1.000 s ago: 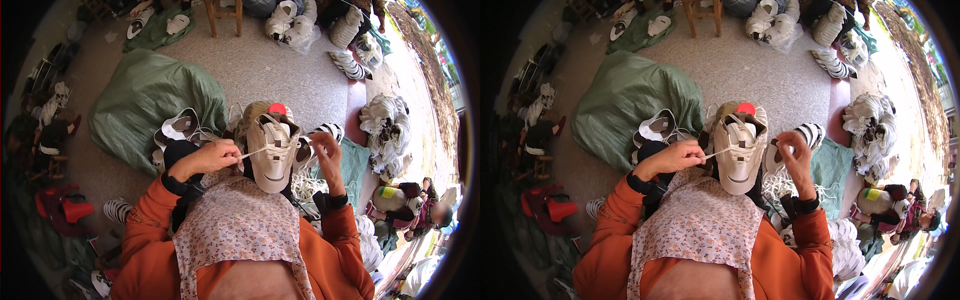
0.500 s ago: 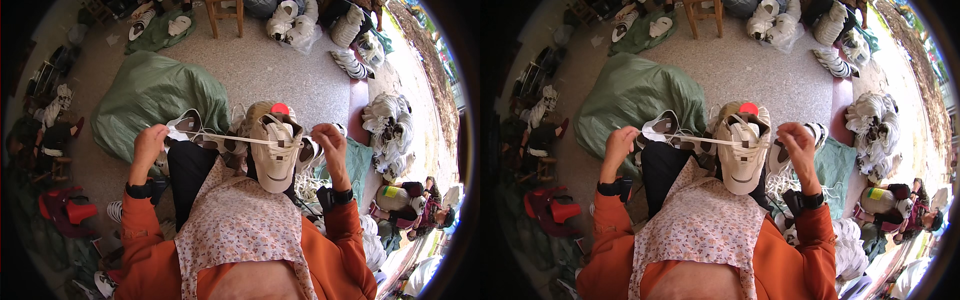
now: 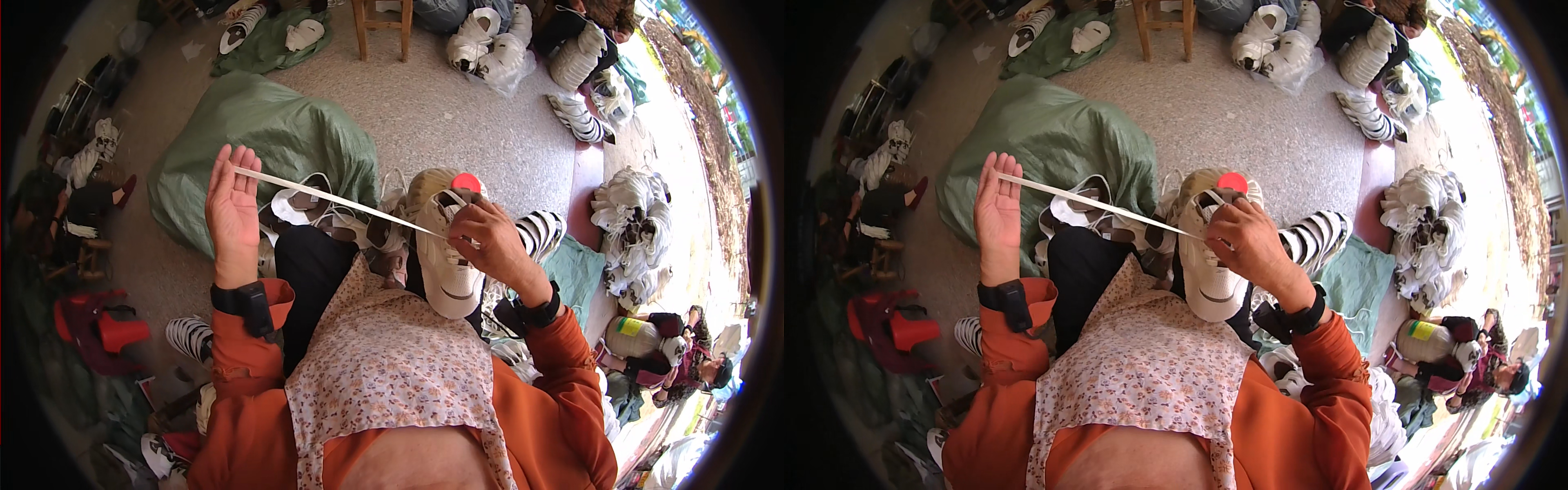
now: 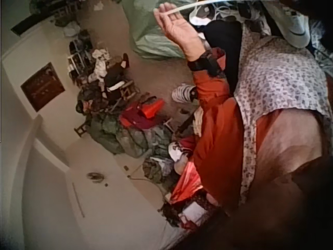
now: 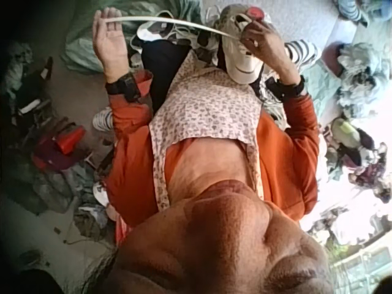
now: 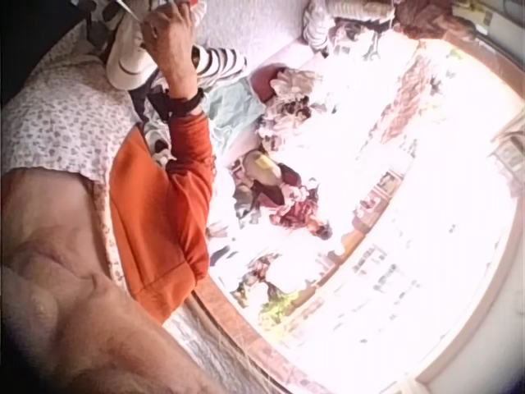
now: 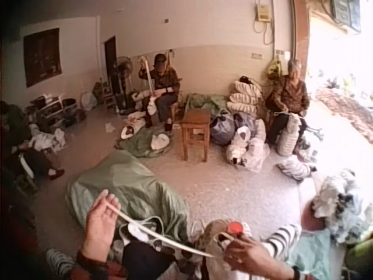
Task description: Lacing white athletic shoes in a workshop setting.
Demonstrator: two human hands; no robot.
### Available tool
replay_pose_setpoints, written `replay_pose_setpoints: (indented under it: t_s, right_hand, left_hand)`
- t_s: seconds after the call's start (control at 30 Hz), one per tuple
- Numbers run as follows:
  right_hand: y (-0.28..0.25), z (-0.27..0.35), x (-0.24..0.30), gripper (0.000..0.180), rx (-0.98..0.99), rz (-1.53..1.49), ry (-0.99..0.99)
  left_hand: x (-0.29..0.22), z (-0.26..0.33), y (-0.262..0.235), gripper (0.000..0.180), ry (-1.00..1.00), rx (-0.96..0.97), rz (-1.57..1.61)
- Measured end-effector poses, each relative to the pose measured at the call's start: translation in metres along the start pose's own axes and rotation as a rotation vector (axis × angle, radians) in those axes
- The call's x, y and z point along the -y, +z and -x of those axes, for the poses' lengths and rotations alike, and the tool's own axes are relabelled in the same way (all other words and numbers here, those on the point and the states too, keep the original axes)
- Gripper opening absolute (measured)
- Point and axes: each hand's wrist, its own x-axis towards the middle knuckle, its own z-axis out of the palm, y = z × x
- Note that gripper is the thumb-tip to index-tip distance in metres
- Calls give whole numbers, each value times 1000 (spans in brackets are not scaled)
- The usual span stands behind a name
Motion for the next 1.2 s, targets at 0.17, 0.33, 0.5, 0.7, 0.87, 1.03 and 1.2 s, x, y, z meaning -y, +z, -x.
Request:
replay_pose_setpoints:
  t_s: [0.17, 0.33, 0.5, 0.7, 0.87, 1.03, 1.2]
  right_hand:
    - [-1, -2, -16, 14, 8, -199, -75]
    - [-5, -6, -20, 15, 60, -308, -10]
    - [-2, -7, -25, 16, 118, -490, 323]
    - [7, -10, -37, 20, 82, -378, 168]
    - [7, -14, -41, 22, 173, -387, 219]
    - [6, -15, -40, 24, 168, -413, 204]
    - [5, -14, -40, 24, 192, -516, 245]
  left_hand:
    - [13, 9, 21, 40, -275, 380, -127]
    - [85, 58, 67, 17, -245, 803, -671]
    - [118, 86, 85, 16, 65, 972, -890]
    - [127, 89, 84, 11, -47, 973, -1024]
    - [134, 91, 84, 14, -17, 970, -1141]
    - [138, 90, 91, 16, -31, 971, -1096]
    - [138, 88, 101, 16, -73, 939, -1024]
